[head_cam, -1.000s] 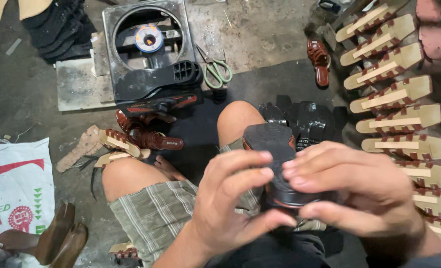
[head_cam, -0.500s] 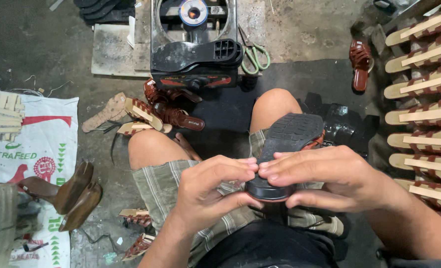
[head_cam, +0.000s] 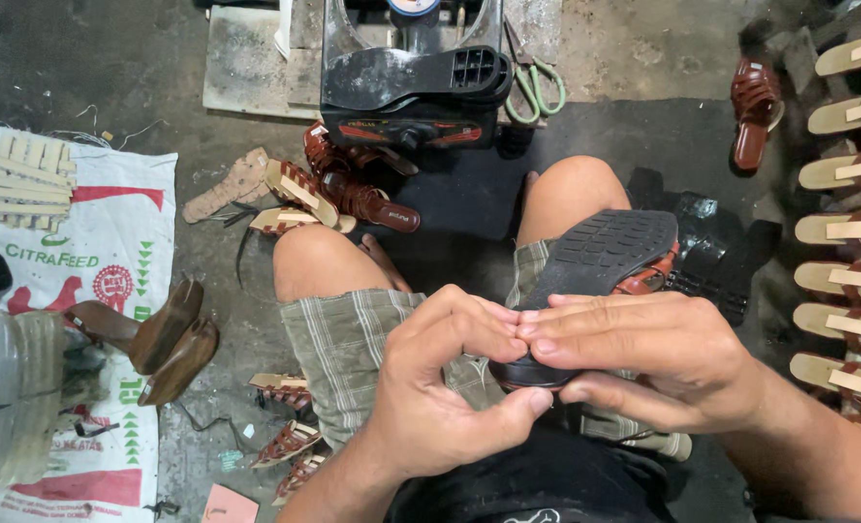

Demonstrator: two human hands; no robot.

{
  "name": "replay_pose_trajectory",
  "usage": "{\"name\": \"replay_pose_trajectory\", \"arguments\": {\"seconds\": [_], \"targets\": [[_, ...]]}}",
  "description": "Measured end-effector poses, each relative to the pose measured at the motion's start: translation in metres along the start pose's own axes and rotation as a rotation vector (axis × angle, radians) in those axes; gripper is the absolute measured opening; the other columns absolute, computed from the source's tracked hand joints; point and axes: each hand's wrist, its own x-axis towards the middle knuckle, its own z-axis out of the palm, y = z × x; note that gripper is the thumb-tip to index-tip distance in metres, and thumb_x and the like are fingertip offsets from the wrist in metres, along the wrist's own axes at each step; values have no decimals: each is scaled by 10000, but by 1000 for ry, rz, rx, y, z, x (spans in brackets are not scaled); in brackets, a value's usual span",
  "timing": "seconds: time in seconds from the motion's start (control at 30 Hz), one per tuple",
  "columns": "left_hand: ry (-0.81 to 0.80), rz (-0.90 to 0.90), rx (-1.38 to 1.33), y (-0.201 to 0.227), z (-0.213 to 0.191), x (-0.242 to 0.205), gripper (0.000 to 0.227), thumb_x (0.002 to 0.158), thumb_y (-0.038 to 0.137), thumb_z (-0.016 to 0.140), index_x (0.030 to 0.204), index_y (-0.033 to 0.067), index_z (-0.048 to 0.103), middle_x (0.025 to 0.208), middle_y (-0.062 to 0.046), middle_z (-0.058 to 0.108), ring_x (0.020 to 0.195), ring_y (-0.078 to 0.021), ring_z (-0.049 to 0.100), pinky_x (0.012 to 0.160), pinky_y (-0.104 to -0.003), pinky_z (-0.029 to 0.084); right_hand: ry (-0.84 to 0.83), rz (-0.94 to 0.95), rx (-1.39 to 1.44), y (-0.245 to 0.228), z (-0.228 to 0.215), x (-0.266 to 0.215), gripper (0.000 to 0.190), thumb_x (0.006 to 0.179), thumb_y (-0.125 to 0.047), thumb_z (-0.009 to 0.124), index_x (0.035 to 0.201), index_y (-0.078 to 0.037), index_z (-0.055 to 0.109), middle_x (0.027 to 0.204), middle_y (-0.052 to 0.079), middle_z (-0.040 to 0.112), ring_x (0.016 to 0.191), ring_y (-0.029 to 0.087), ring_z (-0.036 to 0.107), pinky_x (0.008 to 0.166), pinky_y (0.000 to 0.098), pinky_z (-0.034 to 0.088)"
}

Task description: The person assembles brown sandals by heating black rubber soles on a gas stove, then pressing them onto the sandal bases. They trim excess rubber with scissors and use a tool to smooth the edges, repeating the process for multiple sandals.

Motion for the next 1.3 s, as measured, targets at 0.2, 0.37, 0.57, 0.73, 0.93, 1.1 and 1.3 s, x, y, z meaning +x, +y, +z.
{"name": "replay_pose_trajectory", "arguments": {"seconds": [0.2,0.37,0.57,0.73,0.93,1.1,1.3], "targets": [[16,35,-50,-10,-10,-6,360,818,87,897,1079,50,653,1107,-110,683,1055,-229,723,978,-329,608,97,7,-158,6,-4,3,477,783,-224,857,1207,-75,698,1243,85,736,1235,246,709,1156,490,489],[103,26,149,-8,-10,-5,392,812,88,698,1188,10,617,1191,-166,678,1029,-258,704,918,-335,591,150,-14,-442,24,-8,18,402,759,-205,868,1121,-122,714,1173,27,744,1181,222,701,1109,482,491],[194,4,376,-13,10,5,433,790,124,811,1180,12,659,1227,-138,734,1095,-254,731,954,-345,579,140,-36,-447,38,6,29,340,778,-165,860,1096,-120,746,1064,20,742,994,209,696,931,397,492],[255,41,399,-24,14,9,355,787,147,926,1052,43,714,1076,-79,779,937,-217,760,847,-307,608,167,10,-416,36,13,25,279,772,-176,856,1024,-143,741,1034,-14,738,1007,178,706,940,391,485],[122,210,437,-32,3,11,263,849,82,847,1055,19,696,1044,-80,768,861,-229,744,789,-316,601,202,23,-428,29,20,19,265,768,-156,849,1008,-147,737,1038,-26,740,1028,159,701,987,402,477],[70,200,379,-35,-2,8,222,921,119,677,1099,-11,697,1101,-130,763,940,-256,742,868,-336,596,262,34,-446,32,26,7,278,759,-137,850,1009,-124,727,1054,20,735,1062,210,695,1007,434,478],[428,-305,-382,-59,7,-8,357,1009,208,551,1251,-46,617,1234,-161,713,1091,-202,719,1001,-348,575,478,46,-212,20,53,-36,283,831,-300,901,968,-136,715,996,8,681,1013,142,644,928,291,555]]}}
